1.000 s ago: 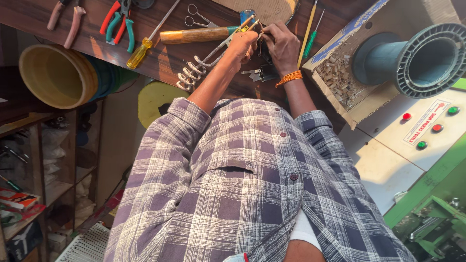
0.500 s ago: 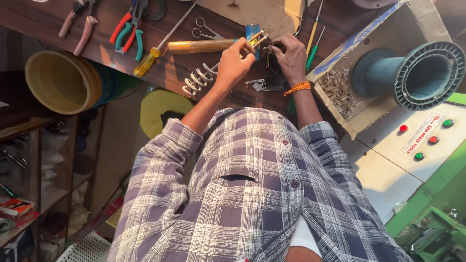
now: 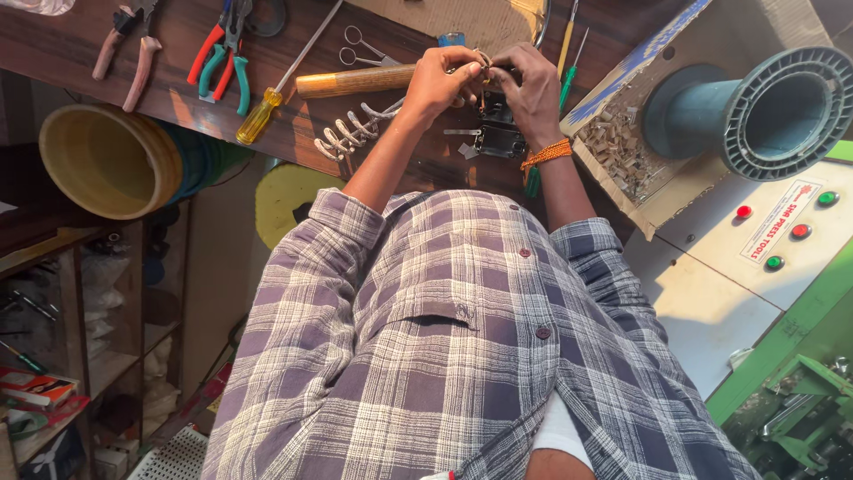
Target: The person repairs a small electric appliance at a workbench. They use a screwdriver to unscrew and open the device's housing, handle internal parts including a coiled spring and wiring, reposition components, and reassemble the casing while picking up and setting down pliers and other hand tools.
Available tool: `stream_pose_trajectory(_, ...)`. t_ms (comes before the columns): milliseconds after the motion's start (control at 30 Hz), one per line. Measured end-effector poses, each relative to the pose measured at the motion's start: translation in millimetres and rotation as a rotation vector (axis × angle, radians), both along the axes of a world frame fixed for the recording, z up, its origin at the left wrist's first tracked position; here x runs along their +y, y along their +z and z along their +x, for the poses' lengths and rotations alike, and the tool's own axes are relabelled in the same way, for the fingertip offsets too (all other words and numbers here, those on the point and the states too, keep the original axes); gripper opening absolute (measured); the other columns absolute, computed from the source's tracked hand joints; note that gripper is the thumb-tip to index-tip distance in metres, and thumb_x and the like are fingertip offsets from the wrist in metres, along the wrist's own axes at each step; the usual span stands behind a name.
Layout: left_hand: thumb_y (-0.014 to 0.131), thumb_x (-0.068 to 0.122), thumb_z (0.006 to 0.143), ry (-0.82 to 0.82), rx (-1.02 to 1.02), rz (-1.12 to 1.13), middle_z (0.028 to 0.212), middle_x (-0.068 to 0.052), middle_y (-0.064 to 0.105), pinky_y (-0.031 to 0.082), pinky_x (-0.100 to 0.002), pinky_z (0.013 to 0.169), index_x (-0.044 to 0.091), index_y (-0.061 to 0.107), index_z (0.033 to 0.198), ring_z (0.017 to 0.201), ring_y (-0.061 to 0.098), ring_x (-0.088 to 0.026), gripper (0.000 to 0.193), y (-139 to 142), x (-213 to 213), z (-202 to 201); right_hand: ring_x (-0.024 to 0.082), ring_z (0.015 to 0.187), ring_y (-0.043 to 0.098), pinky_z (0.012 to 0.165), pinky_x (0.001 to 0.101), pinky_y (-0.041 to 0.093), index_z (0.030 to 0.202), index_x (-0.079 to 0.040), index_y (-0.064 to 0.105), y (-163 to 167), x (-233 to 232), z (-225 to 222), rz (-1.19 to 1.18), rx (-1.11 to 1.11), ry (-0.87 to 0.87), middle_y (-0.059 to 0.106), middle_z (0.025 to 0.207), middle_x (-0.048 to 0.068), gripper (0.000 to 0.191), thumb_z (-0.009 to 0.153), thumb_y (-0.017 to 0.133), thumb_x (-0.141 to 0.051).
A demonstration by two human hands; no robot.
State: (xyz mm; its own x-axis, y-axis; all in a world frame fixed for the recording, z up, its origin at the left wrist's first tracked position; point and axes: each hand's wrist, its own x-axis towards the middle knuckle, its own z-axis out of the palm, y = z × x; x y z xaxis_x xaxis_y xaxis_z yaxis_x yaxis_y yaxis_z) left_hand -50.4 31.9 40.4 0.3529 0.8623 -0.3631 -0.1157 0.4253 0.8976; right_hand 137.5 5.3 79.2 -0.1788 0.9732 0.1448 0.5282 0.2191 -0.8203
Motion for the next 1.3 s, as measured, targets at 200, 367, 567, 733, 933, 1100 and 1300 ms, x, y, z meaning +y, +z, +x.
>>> stream_pose_trajectory(200,0.069,0.018,0.101,-0.013,-0.143,-0.124,0.090,0.000,0.074,0.048,-0.021,0.058,0.007,0.069,0.107,0.070,0.072,-0.008,0.013,-10.1,-5.5,0.5,0.014,0.084,0.071,0.072,0.0291,0.057,0.102,0.003,0.068,-8.1,-0.6,-1.7,-0.162,0.212,-0.015,0.071,0.093,0.009,0.012,0.103,0.070,-0.009)
stream_pose_trajectory(367,0.069,0.019,0.098,0.040,-0.122,-0.163,0.088,0.002,0.073,0.050,-0.021,0.060,0.009,0.066,0.107,0.075,0.075,-0.008,0.014,-9.4,-10.8,3.5,0.013,0.076,0.066,0.067,0.0283,0.052,0.105,0.002,0.070,-12.9,4.0,-2.2,-0.274,0.219,-0.060,0.069,0.087,0.008,0.015,0.107,0.067,-0.013)
stream_pose_trajectory(567,0.069,0.013,0.101,0.032,-0.154,-0.047,0.083,-0.001,0.073,0.047,-0.022,0.054,0.005,0.070,0.108,0.067,0.072,-0.011,0.011,-14.4,-4.0,1.3,0.022,0.098,0.068,0.079,0.0328,0.055,0.112,0.002,0.067,-9.2,-2.0,-0.5,0.015,0.148,0.035,0.067,0.111,0.013,0.019,0.103,0.075,-0.012)
stream_pose_trajectory(733,0.064,0.011,0.101,-0.047,0.039,0.019,0.091,-0.005,0.078,0.050,-0.021,0.051,0.004,0.070,0.117,0.066,0.075,-0.010,0.018,-7.2,-8.3,-3.0,0.024,0.100,0.071,0.085,0.0342,0.057,0.114,0.000,0.069,-6.1,-5.4,0.0,-0.016,0.113,-0.008,0.068,0.113,0.011,0.020,0.097,0.078,-0.005)
stream_pose_trajectory(933,0.057,0.006,0.099,-0.065,0.138,0.062,0.108,-0.004,0.078,0.054,-0.022,0.050,0.011,0.062,0.129,0.067,0.078,-0.012,0.031,3.5,-19.0,0.0,0.022,0.094,0.070,0.078,0.0318,0.056,0.111,0.000,0.069,-1.8,-9.0,4.7,0.026,0.131,-0.074,0.067,0.109,0.011,0.012,0.099,0.070,0.002)
stream_pose_trajectory(1100,0.060,0.004,0.099,-0.048,0.148,0.137,0.110,-0.006,0.078,0.062,-0.025,0.054,0.008,0.067,0.125,0.073,0.080,-0.014,0.028,-9.7,-21.4,1.8,0.018,0.089,0.070,0.076,0.0293,0.054,0.108,0.001,0.071,4.2,-23.2,8.5,-0.031,0.144,-0.121,0.069,0.098,0.010,0.009,0.100,0.067,0.003)
stream_pose_trajectory(1300,0.055,0.009,0.099,-0.094,0.310,0.071,0.098,-0.007,0.079,0.056,-0.026,0.050,0.010,0.070,0.122,0.064,0.079,-0.014,0.027,-12.9,-19.7,4.2,0.015,0.079,0.065,0.070,0.0289,0.050,0.107,0.001,0.071,5.0,-55.9,20.4,-0.182,0.093,-0.169,0.069,0.091,0.009,0.009,0.099,0.068,-0.001)
